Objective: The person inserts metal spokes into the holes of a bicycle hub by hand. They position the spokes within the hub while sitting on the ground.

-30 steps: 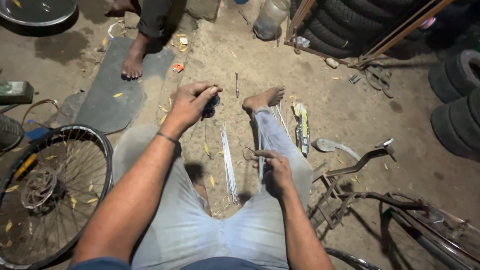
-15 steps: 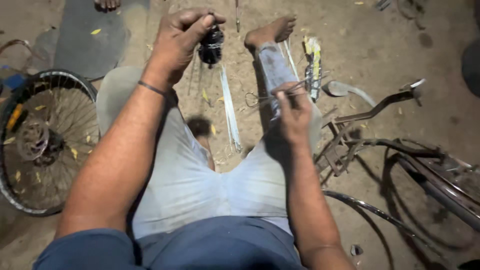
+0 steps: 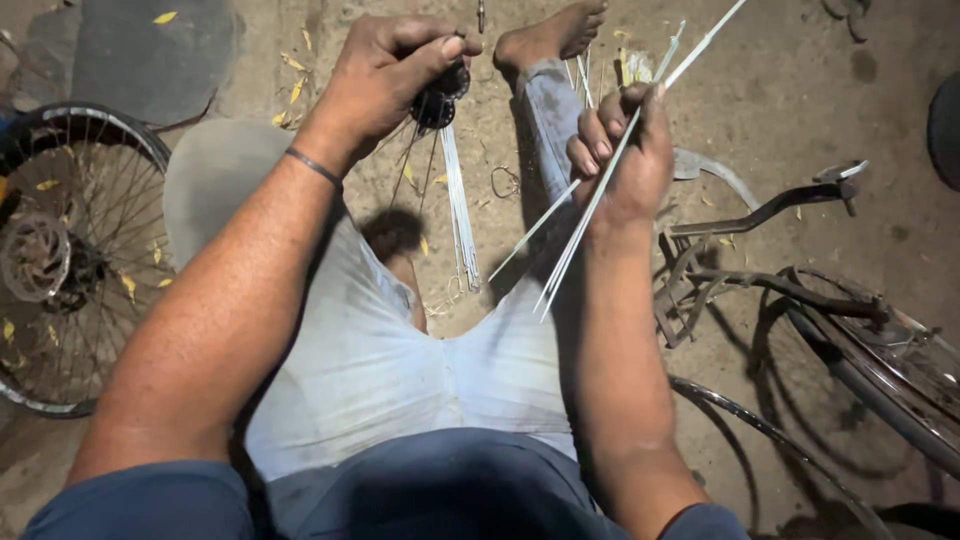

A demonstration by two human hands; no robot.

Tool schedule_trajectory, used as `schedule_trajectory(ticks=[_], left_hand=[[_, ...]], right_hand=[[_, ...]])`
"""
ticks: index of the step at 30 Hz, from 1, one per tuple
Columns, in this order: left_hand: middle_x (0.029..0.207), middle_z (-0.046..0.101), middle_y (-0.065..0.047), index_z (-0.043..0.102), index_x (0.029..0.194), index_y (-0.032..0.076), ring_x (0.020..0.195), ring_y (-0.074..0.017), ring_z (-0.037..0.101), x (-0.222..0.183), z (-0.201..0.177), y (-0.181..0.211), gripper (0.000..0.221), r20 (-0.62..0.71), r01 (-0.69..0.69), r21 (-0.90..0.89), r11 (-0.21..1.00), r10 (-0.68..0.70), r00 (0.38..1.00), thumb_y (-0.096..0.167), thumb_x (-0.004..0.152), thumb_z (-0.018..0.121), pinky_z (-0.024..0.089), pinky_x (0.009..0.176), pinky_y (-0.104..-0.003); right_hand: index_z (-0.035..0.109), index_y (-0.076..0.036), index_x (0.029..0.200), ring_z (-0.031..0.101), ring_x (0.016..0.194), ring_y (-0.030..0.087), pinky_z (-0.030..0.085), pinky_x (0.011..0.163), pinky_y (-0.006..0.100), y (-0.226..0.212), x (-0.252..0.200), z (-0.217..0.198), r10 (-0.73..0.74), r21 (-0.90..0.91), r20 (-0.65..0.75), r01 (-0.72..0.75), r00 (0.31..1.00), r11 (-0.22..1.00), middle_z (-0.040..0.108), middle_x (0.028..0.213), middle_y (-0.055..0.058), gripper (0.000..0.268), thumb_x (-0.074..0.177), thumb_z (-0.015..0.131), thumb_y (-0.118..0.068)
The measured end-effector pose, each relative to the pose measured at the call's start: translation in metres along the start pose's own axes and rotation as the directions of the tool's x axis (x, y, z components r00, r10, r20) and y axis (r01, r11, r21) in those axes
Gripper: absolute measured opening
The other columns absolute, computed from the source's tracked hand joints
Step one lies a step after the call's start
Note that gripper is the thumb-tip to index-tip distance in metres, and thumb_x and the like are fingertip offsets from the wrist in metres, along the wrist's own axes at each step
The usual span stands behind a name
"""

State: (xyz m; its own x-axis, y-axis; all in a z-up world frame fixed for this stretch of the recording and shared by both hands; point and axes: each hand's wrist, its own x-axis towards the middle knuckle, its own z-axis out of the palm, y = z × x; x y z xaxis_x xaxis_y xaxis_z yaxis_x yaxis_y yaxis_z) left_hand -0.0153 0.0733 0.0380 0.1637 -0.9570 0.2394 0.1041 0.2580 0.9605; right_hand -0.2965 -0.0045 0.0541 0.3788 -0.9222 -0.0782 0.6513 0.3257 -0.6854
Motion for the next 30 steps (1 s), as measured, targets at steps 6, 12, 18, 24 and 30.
schedule_trajectory(ticks=[6, 12, 18, 24, 30], left_hand=[[0.087, 0.074, 0.0, 0.08, 0.113, 0.002, 0.077, -0.0046, 0.062, 0.005, -0.009, -0.002, 0.023, -0.025, -0.013, 0.144, 0.99, 0.017, 1.0, 0.022, 0.105, 0.072, 0.052, 0.07, -0.023], [0.09, 0.074, 0.001, 0.078, 0.116, 0.004, 0.08, -0.0039, 0.066, 0.008, -0.007, -0.002, 0.023, -0.002, -0.008, 0.025, 1.0, 0.008, 1.0, 0.023, 0.105, 0.069, 0.055, 0.073, -0.022], [0.087, 0.073, 0.0, 0.079, 0.114, 0.003, 0.076, -0.0048, 0.061, 0.011, -0.004, -0.003, 0.023, -0.013, -0.064, 0.152, 0.986, 0.067, 0.998, 0.021, 0.104, 0.069, 0.051, 0.068, -0.023], [0.087, 0.072, 0.002, 0.078, 0.113, 0.003, 0.077, -0.0047, 0.063, 0.006, -0.006, -0.004, 0.026, -0.055, 0.07, -0.002, 0.998, -0.07, 0.996, 0.025, 0.102, 0.068, 0.052, 0.07, -0.023], [0.096, 0.075, 0.001, 0.078, 0.115, 0.002, 0.087, -0.0048, 0.065, 0.014, -0.003, -0.003, 0.027, -0.034, -0.05, 0.074, 0.996, 0.052, 0.998, 0.025, 0.104, 0.068, 0.055, 0.079, -0.023]], right_hand=[[0.056, -0.008, 0.096, 0.043, 0.047, 0.013, 0.032, 0.039, 0.028, 0.058, -0.004, 0.005, 0.131, -0.293, -0.237, -0.199, 0.963, 0.935, 0.049, 0.065, 0.002, 0.021, 0.102, 0.057, -0.028], [0.059, -0.002, 0.101, 0.046, 0.05, 0.013, 0.033, 0.041, 0.029, 0.027, 0.006, -0.044, 0.006, -0.174, -0.227, -0.046, 0.974, 0.984, 0.051, 0.07, 0.003, 0.024, 0.106, 0.06, -0.025], [0.064, -0.004, 0.098, 0.05, 0.045, 0.012, 0.037, 0.038, 0.027, 0.058, -0.005, -0.044, -0.109, -0.575, -0.249, -0.057, 0.962, 0.816, 0.054, 0.067, 0.003, 0.03, 0.104, 0.058, -0.033], [0.059, -0.003, 0.102, 0.056, 0.052, 0.014, 0.042, 0.043, 0.027, 0.02, -0.003, -0.008, -0.402, -0.522, -0.038, 0.325, 0.915, 0.789, 0.061, 0.072, 0.009, 0.03, 0.111, 0.054, -0.032], [0.055, -0.004, 0.108, 0.059, 0.059, 0.015, 0.044, 0.048, 0.026, 0.0, -0.005, 0.04, -0.6, -0.478, 0.047, 0.545, 0.799, 0.688, 0.064, 0.079, 0.01, 0.023, 0.113, 0.054, -0.027]])
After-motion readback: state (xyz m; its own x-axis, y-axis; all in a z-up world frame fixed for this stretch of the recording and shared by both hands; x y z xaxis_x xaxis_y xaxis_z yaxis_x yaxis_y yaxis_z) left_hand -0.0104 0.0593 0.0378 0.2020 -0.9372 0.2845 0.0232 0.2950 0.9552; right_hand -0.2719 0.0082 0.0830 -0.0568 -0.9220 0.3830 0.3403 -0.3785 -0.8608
